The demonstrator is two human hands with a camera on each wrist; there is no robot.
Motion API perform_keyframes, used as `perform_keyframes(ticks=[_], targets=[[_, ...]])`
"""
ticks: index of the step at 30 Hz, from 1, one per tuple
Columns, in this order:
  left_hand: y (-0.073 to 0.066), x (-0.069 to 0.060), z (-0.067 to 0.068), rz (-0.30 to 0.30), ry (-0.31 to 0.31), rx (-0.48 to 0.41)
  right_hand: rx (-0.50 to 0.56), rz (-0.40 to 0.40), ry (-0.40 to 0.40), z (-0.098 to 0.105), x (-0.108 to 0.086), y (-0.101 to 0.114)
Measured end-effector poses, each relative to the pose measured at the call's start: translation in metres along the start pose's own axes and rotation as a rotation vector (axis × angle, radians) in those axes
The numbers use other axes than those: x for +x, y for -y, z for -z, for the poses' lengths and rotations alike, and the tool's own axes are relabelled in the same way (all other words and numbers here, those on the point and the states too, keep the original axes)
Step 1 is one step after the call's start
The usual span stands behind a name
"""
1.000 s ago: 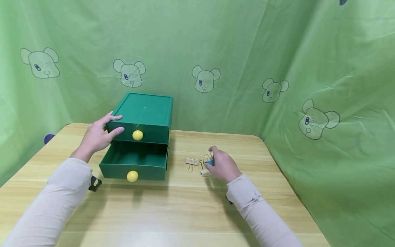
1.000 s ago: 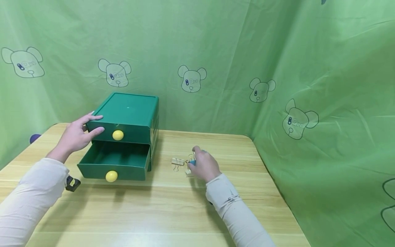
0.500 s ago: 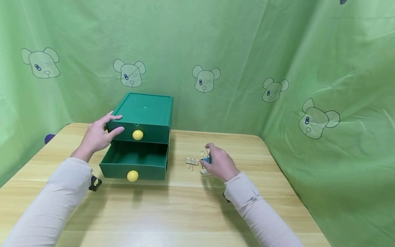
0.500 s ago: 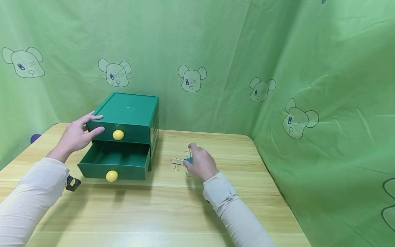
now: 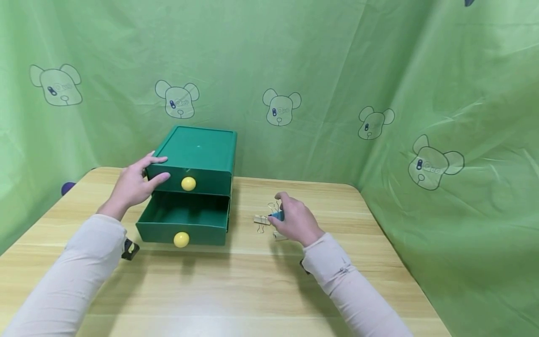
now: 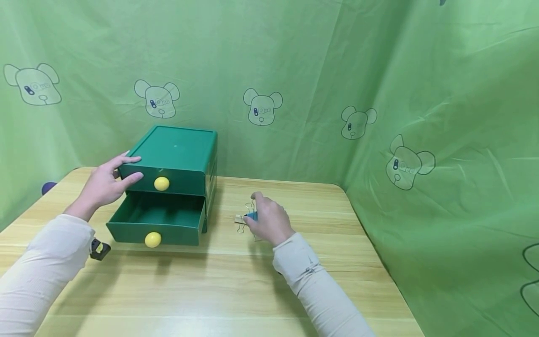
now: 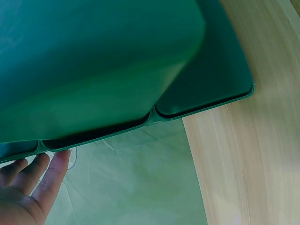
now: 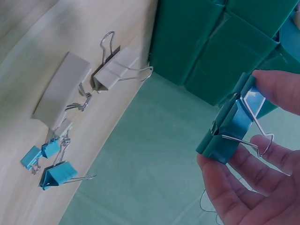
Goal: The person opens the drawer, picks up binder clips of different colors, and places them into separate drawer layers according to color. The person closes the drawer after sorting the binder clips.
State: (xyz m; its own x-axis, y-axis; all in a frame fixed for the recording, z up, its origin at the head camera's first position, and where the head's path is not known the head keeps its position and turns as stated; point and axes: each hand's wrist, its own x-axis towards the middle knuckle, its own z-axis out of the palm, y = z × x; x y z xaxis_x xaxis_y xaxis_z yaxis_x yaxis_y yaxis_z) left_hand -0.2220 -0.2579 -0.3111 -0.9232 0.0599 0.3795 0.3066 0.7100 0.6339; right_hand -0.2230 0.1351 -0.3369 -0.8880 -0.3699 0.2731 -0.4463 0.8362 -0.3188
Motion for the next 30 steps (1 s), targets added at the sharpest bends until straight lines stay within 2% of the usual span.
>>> perform_keyframes(ticks=[16, 24, 30], targets=[[0.001, 0.0, -0.001, -0.011, -0.008, -0.017, -0.007, 0.067, -0.035, 0.003, 0.003, 0.015], [0.002, 0.001, -0.001, -0.002, -0.003, -0.008, -0.005, 0.047, -0.006, 0.004, 0.004, 0.023], [0.002, 0.0, -0.001, 0.005, 0.003, -0.012, -0.012, 0.064, -0.01, 0.006, 0.004, 0.03]])
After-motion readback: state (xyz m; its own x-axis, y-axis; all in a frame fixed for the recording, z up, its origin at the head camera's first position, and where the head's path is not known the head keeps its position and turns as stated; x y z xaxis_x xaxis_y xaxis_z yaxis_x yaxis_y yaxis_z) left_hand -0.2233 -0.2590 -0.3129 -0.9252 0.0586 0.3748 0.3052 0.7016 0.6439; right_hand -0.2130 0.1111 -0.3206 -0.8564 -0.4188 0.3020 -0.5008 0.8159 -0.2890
